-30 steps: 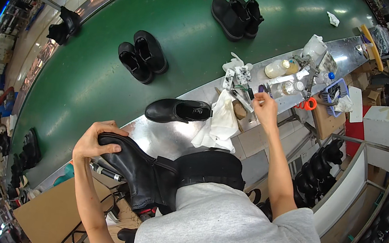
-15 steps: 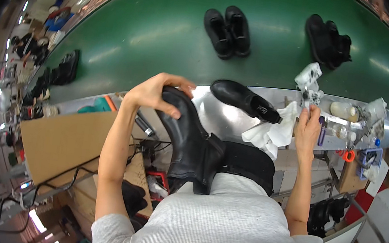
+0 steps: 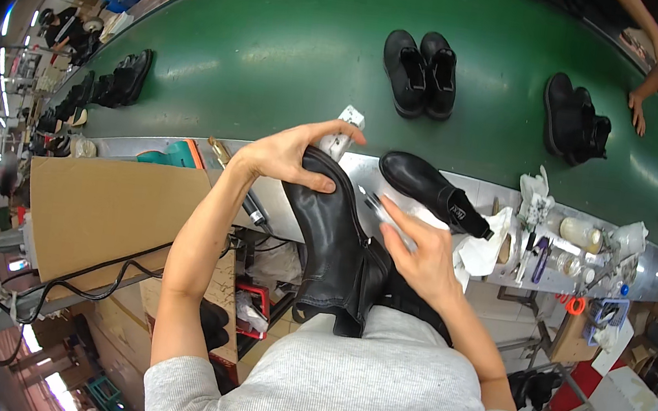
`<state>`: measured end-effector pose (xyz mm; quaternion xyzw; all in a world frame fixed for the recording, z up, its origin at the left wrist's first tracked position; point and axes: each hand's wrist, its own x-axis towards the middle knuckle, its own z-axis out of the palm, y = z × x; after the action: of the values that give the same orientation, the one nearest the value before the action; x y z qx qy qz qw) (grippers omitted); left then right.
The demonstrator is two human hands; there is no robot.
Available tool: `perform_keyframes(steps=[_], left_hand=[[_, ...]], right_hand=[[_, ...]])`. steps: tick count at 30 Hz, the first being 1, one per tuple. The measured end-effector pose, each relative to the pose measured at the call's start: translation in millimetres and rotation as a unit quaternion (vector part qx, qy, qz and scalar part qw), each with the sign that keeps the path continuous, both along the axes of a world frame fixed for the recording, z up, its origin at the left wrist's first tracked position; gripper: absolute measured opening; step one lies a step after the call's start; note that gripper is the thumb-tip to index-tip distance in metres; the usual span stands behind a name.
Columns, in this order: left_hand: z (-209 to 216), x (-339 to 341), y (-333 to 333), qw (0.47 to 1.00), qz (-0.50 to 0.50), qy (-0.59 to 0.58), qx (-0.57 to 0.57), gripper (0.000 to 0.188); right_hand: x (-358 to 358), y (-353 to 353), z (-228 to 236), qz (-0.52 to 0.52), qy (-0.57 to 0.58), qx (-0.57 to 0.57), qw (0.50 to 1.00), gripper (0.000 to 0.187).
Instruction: Inspecting, cleaning, and polishing pairs of black leather boots in a factory setting.
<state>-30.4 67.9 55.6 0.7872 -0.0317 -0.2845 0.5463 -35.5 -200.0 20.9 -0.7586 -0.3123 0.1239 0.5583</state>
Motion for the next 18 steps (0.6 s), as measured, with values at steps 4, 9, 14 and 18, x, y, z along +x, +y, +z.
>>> perform_keyframes(steps=[4, 9, 14, 18], left_hand=[[-1, 4, -3, 0.994, -0.044, -0.095, -0.023, 0.07], [3, 10, -5, 0.993, -0.064, -0.094, 0.011, 0.074], [6, 8, -7, 0.995, -0.061, -0.082, 0.01, 0.074], [9, 9, -9, 0.996, -0.062, -0.068, 0.016, 0.074]], right_hand=[[-1, 4, 6, -0.004, -0.12, -0.019, 0.993, 0.038], [3, 15, 3, -0.01, -0.172, -0.005, 0.985, 0.039], [5, 19, 4, -0.01, -0.189, -0.012, 0.982, 0.04], [5, 20, 6, -0.005, -0.17, -0.016, 0.985, 0.037]])
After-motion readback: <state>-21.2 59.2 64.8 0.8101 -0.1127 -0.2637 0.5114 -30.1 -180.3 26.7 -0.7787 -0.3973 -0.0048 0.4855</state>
